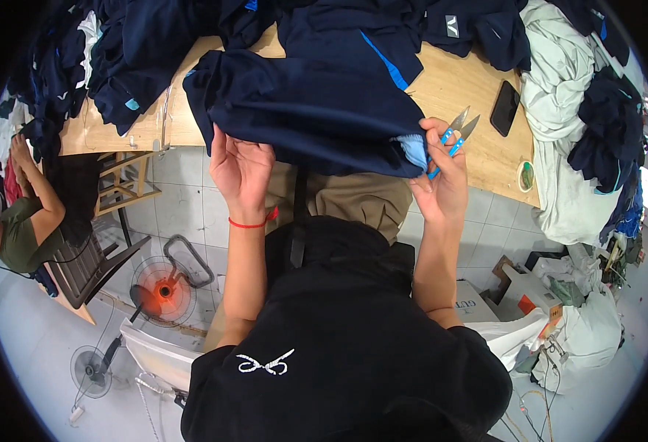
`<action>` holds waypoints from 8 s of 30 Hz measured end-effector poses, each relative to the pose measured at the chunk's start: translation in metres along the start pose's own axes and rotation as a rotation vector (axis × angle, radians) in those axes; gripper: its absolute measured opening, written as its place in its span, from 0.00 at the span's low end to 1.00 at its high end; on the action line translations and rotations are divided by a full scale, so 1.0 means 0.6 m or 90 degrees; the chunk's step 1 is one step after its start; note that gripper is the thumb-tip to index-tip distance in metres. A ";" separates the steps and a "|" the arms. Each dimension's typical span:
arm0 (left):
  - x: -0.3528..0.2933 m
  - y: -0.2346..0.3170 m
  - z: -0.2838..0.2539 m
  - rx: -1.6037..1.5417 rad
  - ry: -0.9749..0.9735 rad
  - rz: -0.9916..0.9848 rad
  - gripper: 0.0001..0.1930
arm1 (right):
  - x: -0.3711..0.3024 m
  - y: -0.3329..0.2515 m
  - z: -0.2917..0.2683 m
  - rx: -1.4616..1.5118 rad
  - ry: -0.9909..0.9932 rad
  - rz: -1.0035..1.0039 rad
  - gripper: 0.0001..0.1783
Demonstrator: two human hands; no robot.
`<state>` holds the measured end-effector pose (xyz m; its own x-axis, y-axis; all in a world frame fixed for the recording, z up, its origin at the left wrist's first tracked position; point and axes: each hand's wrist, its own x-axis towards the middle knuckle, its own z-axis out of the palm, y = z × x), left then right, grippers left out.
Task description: The person is trimming excess threads from finished navy blue garments using snips in a textile factory setting.
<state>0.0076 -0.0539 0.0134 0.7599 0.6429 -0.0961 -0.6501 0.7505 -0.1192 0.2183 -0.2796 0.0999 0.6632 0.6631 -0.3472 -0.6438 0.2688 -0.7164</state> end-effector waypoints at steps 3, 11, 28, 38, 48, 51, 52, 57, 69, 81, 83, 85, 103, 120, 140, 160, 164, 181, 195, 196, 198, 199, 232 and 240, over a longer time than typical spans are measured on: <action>0.004 -0.006 0.001 -0.015 0.019 -0.012 0.21 | 0.000 -0.002 0.010 -0.012 0.034 0.019 0.10; -0.005 -0.044 0.053 0.067 0.019 -0.031 0.28 | -0.009 0.005 0.038 -0.032 0.092 0.030 0.13; -0.085 -0.184 0.079 0.721 0.151 -0.215 0.15 | -0.023 0.022 0.065 -0.067 -0.025 0.010 0.19; 0.003 -0.191 0.138 0.566 -0.001 0.212 0.06 | -0.058 0.034 0.071 -0.205 -0.159 -0.053 0.20; -0.008 -0.135 0.176 0.579 -0.003 0.040 0.10 | -0.055 0.004 0.052 -0.316 -0.106 -0.180 0.24; -0.026 -0.139 0.176 0.575 0.037 0.028 0.13 | -0.066 0.003 0.064 -0.347 -0.058 -0.169 0.21; -0.031 -0.139 0.172 0.578 0.054 0.025 0.14 | -0.065 0.008 0.064 -0.432 -0.085 -0.237 0.19; -0.042 -0.138 0.174 0.617 0.099 0.006 0.10 | -0.066 0.014 0.075 -0.570 -0.117 -0.276 0.16; -0.055 -0.138 0.166 0.760 0.087 -0.010 0.12 | -0.062 0.023 0.090 -0.592 -0.107 -0.291 0.14; -0.059 -0.137 0.165 0.764 0.059 -0.024 0.10 | -0.061 0.025 0.087 -0.531 -0.119 -0.278 0.13; -0.059 -0.137 0.164 0.755 0.046 -0.020 0.11 | -0.060 0.024 0.084 -0.546 -0.117 -0.291 0.13; -0.059 -0.140 0.166 0.746 0.044 -0.012 0.11 | -0.062 0.023 0.084 -0.562 -0.115 -0.304 0.13; -0.057 -0.131 0.156 0.714 0.046 -0.020 0.11 | -0.056 0.024 0.088 -0.564 -0.119 -0.345 0.15; -0.053 -0.131 0.149 0.692 0.069 -0.028 0.12 | -0.053 0.022 0.082 -0.487 -0.103 -0.284 0.11; -0.054 -0.130 0.143 0.684 0.074 -0.046 0.12 | -0.049 0.024 0.075 -0.437 -0.116 -0.191 0.12; -0.062 -0.115 0.124 0.731 0.045 -0.037 0.20 | -0.004 0.006 0.048 -0.395 0.096 -0.236 0.06; -0.064 -0.060 0.163 0.881 0.028 0.263 0.30 | -0.005 -0.012 0.080 -0.485 0.133 -0.270 0.05; 0.033 -0.058 0.040 1.633 -0.216 0.411 0.19 | 0.055 0.064 -0.133 -0.283 0.277 0.097 0.14; -0.007 0.050 0.067 1.318 0.230 0.495 0.08 | 0.028 0.006 -0.095 -0.449 0.279 -0.162 0.09; -0.021 0.049 0.075 1.322 0.257 0.520 0.09 | 0.025 0.007 -0.122 -0.413 0.308 -0.064 0.10; -0.041 0.030 0.108 1.359 0.256 0.524 0.11 | 0.023 0.036 -0.138 -0.458 0.270 -0.055 0.11; -0.036 0.016 0.104 1.358 0.255 0.522 0.11 | 0.027 0.049 -0.141 -0.504 0.228 -0.052 0.12; 0.057 -0.172 0.237 0.915 -0.210 0.177 0.28 | -0.061 -0.162 0.117 -0.147 -0.123 -0.553 0.22; 0.060 0.045 0.063 1.125 0.210 0.242 0.28 | -0.038 -0.098 -0.015 -0.500 0.219 -0.184 0.13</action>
<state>0.0170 -0.0047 0.0441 0.4158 0.9076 -0.0590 0.1535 -0.0061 0.9881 0.2446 -0.3166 0.1447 0.9170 0.3649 -0.1611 -0.0722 -0.2454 -0.9667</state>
